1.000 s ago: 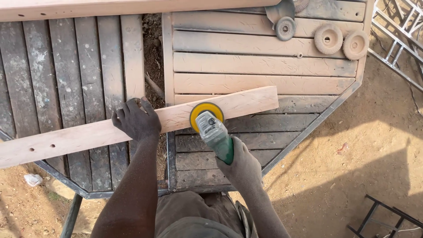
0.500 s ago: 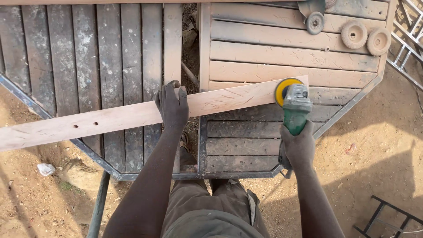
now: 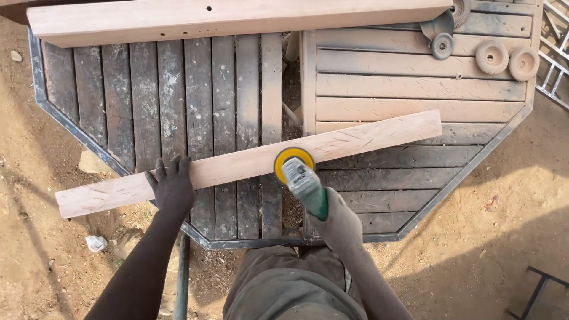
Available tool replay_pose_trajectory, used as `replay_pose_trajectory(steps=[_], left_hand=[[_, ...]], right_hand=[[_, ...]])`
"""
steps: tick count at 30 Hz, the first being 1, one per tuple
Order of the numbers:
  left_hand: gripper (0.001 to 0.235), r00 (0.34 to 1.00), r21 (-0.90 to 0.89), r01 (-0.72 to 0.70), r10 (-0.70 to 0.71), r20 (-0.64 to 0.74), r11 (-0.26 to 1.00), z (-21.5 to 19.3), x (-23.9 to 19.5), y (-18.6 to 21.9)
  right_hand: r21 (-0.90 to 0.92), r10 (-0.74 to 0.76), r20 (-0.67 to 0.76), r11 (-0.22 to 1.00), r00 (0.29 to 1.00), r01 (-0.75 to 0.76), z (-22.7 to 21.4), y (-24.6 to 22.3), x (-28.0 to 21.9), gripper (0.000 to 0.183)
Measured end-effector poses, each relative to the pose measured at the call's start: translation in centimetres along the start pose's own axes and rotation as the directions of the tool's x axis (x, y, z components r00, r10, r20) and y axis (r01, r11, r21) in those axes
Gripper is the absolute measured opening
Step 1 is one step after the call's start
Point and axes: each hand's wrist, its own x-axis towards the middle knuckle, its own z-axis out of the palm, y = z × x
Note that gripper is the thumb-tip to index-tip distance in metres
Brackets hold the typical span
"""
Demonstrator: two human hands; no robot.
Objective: Sanding a wooden plank using an angle grinder with a sanding disc
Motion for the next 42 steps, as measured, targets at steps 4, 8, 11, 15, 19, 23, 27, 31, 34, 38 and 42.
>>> replay_pose_trajectory(steps=[4,8,11,15,19,23,27,31,34,38,42], left_hand=[[0.09,0.998,0.012,0.017,-0.018,0.061,1.0,-1.1,0.4,0.5],[0.071,0.996,-0.012,0.0,0.001,0.087,1.0,-1.9,0.2,0.8],[0.061,0.996,0.003,0.003,-0.003,0.093,1.0,-2.8,0.4,1.2],[0.065,0.992,0.021,0.025,-0.028,0.124,0.999,-5.0,-0.7,2.4],[0.071,0.99,0.03,0.028,-0.032,0.14,0.999,-5.2,-0.8,1.9],[0.086,0.988,0.037,-0.008,0.002,0.157,0.999,-4.3,-0.2,1.1],[0.084,0.993,0.056,-0.008,0.001,0.12,0.998,-3.9,-0.3,0.9],[0.078,0.992,0.097,0.017,-0.029,0.119,0.995,-4.1,-0.9,2.2],[0.08,0.994,0.115,0.023,-0.035,0.102,0.993,-3.2,-0.5,2.9],[0.083,0.994,0.109,-0.006,-0.007,0.113,0.994,-3.6,-0.9,7.4],[0.081,0.992,0.055,-0.033,0.026,0.122,0.998,-7.1,-1.3,15.5]], right_hand=[[0.184,0.229,-0.099,0.961,0.968,-0.209,-2.1,5.9,1.4,0.078],[0.309,0.442,-0.295,0.883,0.847,-0.353,-5.1,12.6,2.5,0.074],[0.309,0.417,-0.371,0.898,0.83,-0.313,-5.6,13.5,2.6,0.067],[0.324,0.401,-0.259,0.893,0.879,-0.312,-2.7,10.3,2.0,0.074],[0.151,0.253,-0.065,0.959,0.965,-0.241,0.0,3.9,1.3,0.078],[-0.104,-0.07,0.087,0.991,0.994,0.079,-0.5,2.5,1.3,0.081],[-0.003,0.15,0.082,0.989,0.985,-0.15,-3.2,6.9,3.3,0.078],[0.155,0.295,-0.101,0.948,0.95,-0.278,-9.4,14.8,5.0,0.074],[0.259,0.352,-0.273,0.923,0.895,-0.284,-13.5,20.3,6.9,0.07],[0.328,0.418,-0.353,0.893,0.837,-0.308,-15.8,22.0,7.9,0.069],[0.268,0.394,-0.285,0.908,0.874,-0.322,-13.4,17.1,8.0,0.069]])
